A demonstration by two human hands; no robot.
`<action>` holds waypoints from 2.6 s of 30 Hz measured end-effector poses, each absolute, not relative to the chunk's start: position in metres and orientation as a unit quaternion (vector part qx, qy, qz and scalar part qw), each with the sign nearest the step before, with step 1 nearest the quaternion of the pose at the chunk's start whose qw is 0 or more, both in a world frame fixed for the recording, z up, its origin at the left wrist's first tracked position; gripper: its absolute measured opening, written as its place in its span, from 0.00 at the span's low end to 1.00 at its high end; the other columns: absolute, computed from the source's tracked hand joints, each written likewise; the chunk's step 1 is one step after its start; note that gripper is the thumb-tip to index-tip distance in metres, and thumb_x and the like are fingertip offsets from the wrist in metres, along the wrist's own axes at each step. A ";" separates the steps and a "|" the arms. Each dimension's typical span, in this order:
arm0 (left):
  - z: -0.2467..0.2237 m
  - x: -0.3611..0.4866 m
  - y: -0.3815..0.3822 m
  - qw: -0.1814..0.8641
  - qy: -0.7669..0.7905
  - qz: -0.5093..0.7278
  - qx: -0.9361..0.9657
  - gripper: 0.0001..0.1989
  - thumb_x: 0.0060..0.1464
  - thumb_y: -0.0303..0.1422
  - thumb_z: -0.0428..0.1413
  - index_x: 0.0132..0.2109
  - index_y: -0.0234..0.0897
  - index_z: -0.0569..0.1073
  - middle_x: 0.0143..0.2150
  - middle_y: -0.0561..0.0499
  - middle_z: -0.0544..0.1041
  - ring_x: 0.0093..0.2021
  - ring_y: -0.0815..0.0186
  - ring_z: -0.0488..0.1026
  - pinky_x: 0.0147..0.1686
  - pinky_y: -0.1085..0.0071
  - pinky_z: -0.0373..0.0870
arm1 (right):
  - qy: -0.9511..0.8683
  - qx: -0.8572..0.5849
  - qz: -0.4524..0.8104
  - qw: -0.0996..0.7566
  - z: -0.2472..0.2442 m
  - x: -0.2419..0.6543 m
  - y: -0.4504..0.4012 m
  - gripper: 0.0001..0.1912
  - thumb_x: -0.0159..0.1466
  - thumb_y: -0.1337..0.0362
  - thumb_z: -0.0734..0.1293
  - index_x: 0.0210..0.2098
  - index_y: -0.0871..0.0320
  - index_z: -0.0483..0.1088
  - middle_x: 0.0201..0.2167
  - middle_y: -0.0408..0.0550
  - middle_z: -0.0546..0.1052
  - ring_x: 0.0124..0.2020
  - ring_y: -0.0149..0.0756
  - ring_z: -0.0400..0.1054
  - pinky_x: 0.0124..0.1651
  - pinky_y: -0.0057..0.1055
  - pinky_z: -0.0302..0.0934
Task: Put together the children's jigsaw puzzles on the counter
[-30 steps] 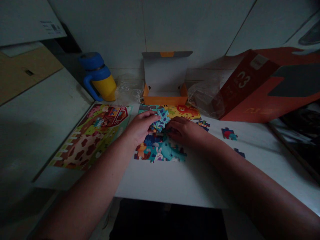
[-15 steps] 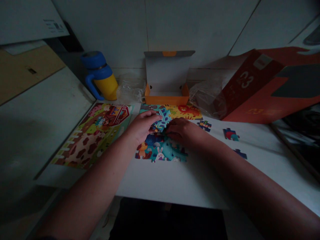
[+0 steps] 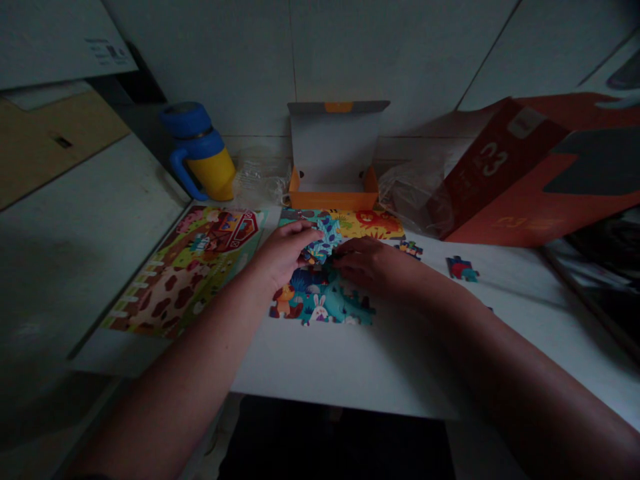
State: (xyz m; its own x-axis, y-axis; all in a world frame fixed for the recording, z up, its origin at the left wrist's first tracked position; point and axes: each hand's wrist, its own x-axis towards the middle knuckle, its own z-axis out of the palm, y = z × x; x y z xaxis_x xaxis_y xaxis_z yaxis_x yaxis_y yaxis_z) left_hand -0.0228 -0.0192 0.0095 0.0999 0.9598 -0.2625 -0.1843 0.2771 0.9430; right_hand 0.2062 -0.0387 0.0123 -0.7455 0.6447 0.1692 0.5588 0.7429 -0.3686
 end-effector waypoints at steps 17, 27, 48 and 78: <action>0.013 -0.022 -0.020 0.618 0.495 0.476 0.384 0.18 0.40 0.37 0.73 0.37 0.40 0.77 0.33 0.55 0.77 0.31 0.67 0.74 0.27 0.73 0.69 | -0.958 -0.253 0.108 0.082 0.028 0.174 -0.095 0.13 0.70 0.53 0.71 0.50 0.51 0.79 0.51 0.52 0.79 0.53 0.47 0.71 0.57 0.45 0.65; 0.014 -0.021 -0.022 0.619 0.484 0.471 0.402 0.19 0.41 0.37 0.73 0.38 0.39 0.76 0.34 0.54 0.76 0.33 0.66 0.75 0.26 0.74 0.71 | -0.952 -0.272 0.117 0.078 0.024 0.172 -0.098 0.08 0.71 0.67 0.69 0.47 0.56 0.79 0.46 0.52 0.80 0.46 0.43 0.74 0.52 0.41 0.68; 0.022 -0.019 -0.021 0.613 0.510 0.473 0.373 0.20 0.36 0.34 0.73 0.39 0.40 0.77 0.34 0.55 0.78 0.30 0.67 0.74 0.25 0.73 0.70 | -0.744 -0.641 0.190 0.021 0.033 0.352 -0.137 0.24 0.57 0.50 0.78 0.51 0.50 0.80 0.50 0.53 0.82 0.48 0.51 0.78 0.50 0.45 0.72; 0.018 -0.021 -0.023 0.624 0.492 0.462 0.393 0.19 0.39 0.37 0.73 0.38 0.40 0.77 0.33 0.55 0.77 0.30 0.67 0.74 0.24 0.74 0.68 | -0.605 -0.555 0.502 0.273 -0.001 0.235 -0.061 0.10 0.68 0.55 0.71 0.38 0.55 0.73 0.32 0.48 0.84 0.31 0.36 0.78 0.32 0.30 0.71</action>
